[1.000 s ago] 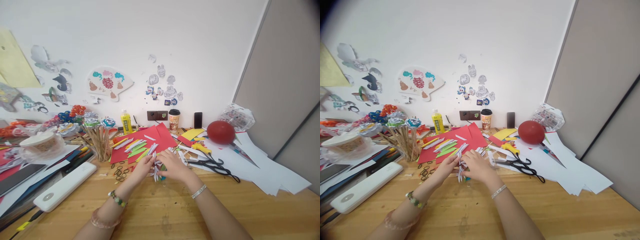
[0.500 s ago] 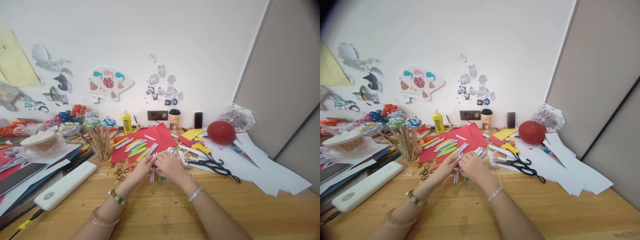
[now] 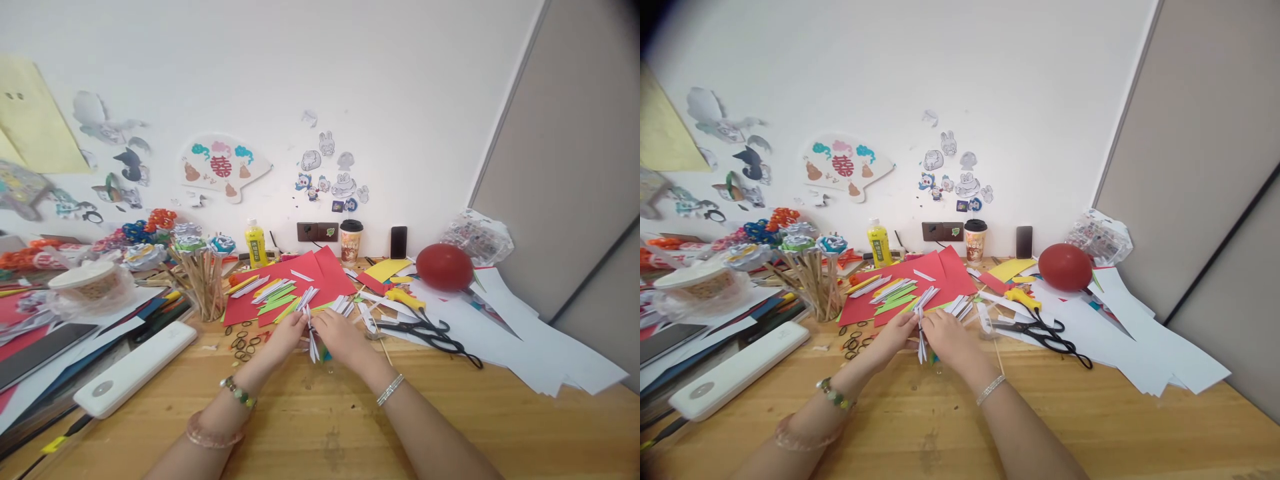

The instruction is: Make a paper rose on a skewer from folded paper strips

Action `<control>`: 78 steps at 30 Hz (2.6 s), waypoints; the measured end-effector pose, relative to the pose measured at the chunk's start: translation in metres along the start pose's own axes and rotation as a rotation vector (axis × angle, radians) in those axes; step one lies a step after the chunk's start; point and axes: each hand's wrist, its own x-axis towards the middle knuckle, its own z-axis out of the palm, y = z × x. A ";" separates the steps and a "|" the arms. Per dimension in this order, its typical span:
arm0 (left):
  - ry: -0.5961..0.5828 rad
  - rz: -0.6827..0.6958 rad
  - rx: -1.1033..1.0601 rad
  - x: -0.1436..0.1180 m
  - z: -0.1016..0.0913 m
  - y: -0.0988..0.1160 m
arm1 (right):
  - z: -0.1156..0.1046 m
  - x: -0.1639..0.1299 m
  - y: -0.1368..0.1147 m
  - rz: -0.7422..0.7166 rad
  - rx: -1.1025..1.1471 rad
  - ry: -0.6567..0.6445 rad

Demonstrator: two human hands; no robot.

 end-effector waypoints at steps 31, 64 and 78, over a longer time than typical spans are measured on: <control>0.201 0.838 1.382 -0.005 -0.022 0.004 | -0.001 -0.004 0.014 0.057 -0.021 0.030; 0.006 0.946 1.398 -0.008 -0.016 0.006 | -0.005 -0.003 0.015 0.072 0.078 0.030; -0.023 0.934 1.315 -0.008 -0.013 0.001 | -0.009 -0.004 0.013 0.035 -0.004 0.029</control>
